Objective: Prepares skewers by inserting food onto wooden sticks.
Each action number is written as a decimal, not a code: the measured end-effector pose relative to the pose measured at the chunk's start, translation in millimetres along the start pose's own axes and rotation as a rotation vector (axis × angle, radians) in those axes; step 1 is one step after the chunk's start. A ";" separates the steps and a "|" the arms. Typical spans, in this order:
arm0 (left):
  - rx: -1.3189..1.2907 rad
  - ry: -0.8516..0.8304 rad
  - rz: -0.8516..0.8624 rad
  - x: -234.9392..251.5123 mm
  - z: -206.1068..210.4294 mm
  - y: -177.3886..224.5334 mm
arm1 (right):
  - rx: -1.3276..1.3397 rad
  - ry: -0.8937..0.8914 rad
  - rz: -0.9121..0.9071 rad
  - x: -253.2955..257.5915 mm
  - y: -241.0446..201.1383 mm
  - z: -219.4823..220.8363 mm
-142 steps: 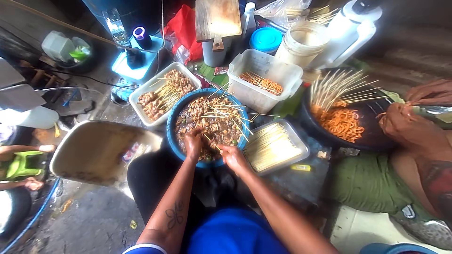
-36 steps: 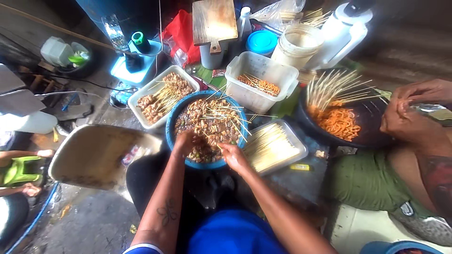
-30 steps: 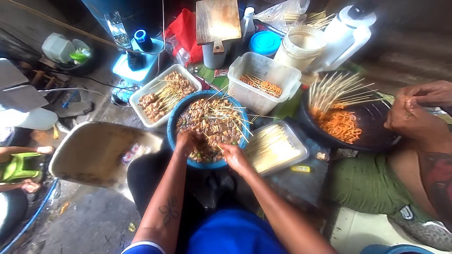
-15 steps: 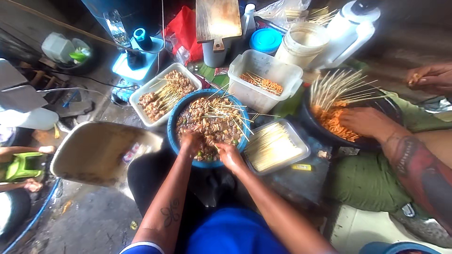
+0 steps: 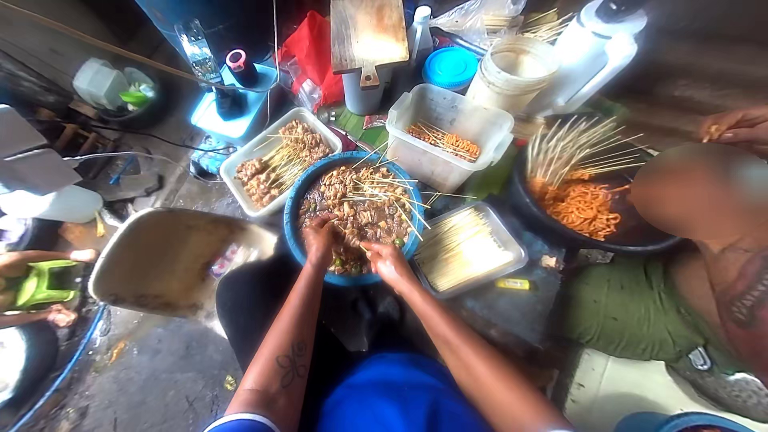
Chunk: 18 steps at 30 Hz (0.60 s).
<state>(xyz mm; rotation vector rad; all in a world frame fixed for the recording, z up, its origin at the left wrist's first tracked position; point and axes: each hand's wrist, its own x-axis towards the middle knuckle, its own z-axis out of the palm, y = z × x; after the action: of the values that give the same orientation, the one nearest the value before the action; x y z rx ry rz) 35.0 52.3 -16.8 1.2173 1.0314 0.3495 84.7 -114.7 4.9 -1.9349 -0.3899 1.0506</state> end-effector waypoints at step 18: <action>0.512 -0.155 0.085 -17.0 -8.2 5.3 | 0.084 0.083 0.013 17.8 -5.4 7.9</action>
<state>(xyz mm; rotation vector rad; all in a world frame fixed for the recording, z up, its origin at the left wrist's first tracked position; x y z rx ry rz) 21.0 47.0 -4.2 1.7215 0.9651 0.0498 89.6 -96.4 -2.0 -1.9017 -0.2826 0.9760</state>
